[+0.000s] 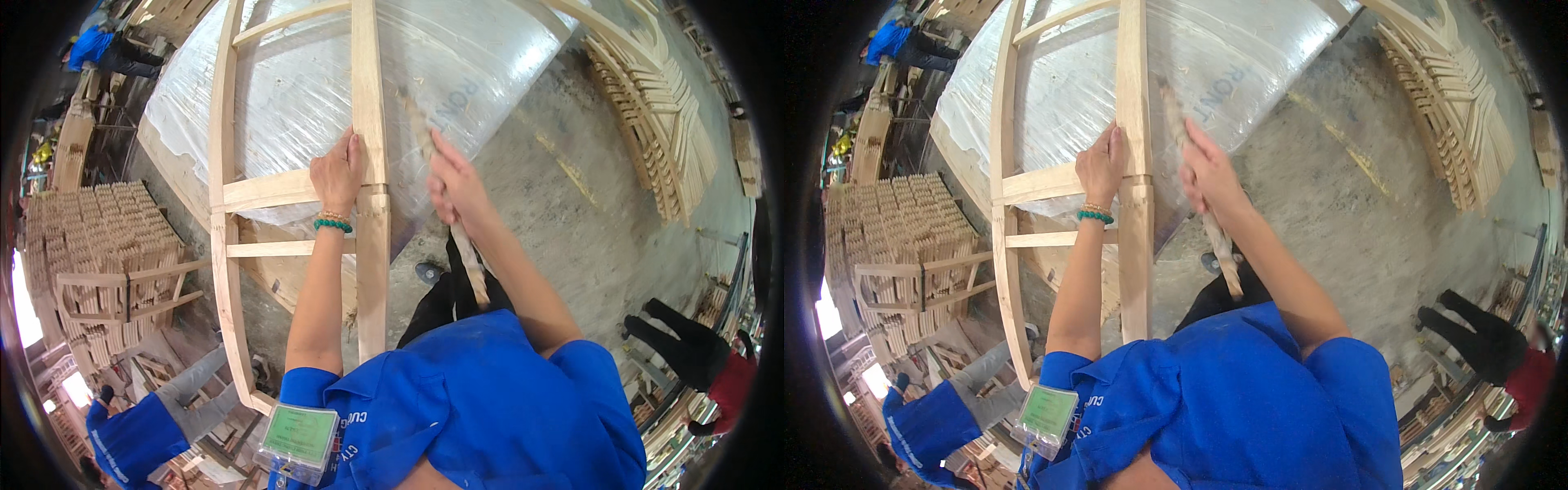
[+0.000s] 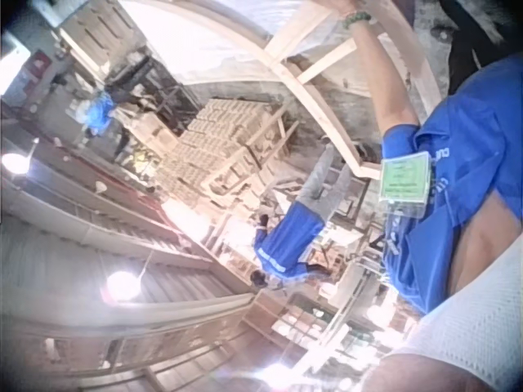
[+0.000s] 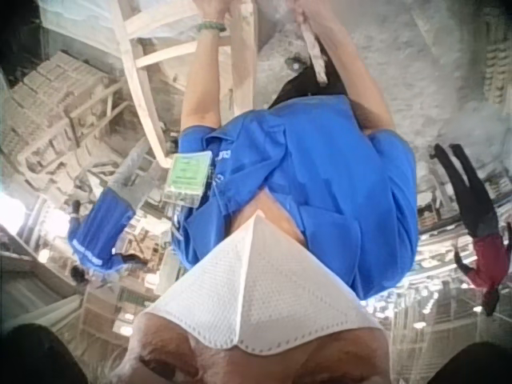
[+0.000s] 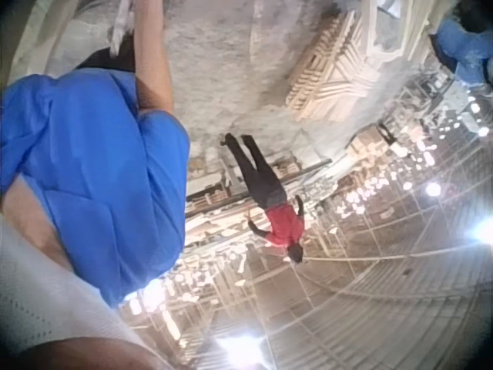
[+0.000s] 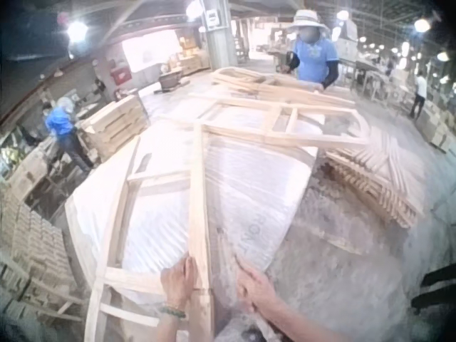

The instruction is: The person sands the edges of wooden chair frames using a sanding block. They repeatedly pick up frames, sand multiple sides, and place them back on a plastic-covered workbench in a workshop.

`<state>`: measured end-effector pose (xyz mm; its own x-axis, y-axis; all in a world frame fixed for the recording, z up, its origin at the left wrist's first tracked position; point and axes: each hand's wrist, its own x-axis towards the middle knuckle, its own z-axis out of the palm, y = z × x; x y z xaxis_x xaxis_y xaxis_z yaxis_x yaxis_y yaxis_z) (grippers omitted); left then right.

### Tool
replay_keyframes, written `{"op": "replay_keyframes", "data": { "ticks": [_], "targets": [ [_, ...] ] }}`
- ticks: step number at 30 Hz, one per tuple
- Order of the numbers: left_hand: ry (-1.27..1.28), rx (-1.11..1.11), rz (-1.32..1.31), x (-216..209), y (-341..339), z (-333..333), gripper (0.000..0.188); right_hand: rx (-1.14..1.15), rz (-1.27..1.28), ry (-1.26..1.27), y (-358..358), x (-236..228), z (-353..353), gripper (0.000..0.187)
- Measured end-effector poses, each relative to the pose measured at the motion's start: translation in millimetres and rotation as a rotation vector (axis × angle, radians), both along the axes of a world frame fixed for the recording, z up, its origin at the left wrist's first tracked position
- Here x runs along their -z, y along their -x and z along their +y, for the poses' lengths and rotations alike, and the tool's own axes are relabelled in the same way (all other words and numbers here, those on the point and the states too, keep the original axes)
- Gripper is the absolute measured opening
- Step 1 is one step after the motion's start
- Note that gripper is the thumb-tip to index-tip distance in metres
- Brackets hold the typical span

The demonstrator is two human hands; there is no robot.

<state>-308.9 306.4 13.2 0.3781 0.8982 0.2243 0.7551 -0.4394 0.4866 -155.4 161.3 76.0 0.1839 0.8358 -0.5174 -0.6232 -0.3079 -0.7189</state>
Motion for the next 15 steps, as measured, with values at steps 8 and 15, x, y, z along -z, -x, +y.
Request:
{"op": "replay_keyframes", "data": {
  "ticks": [8,15],
  "targets": [
    [0.033,-0.02,0.03,-7.2,-8.1,-2.3,0.03,-0.117,0.108,0.079,11.5,4.6,-26.1,0.054],
    [0.11,-0.044,0.044,-5.1,-6.8,-2.9,0.03,-0.16,0.091,0.105,7.6,1.0,-25.9,0.053]
  ]
}}
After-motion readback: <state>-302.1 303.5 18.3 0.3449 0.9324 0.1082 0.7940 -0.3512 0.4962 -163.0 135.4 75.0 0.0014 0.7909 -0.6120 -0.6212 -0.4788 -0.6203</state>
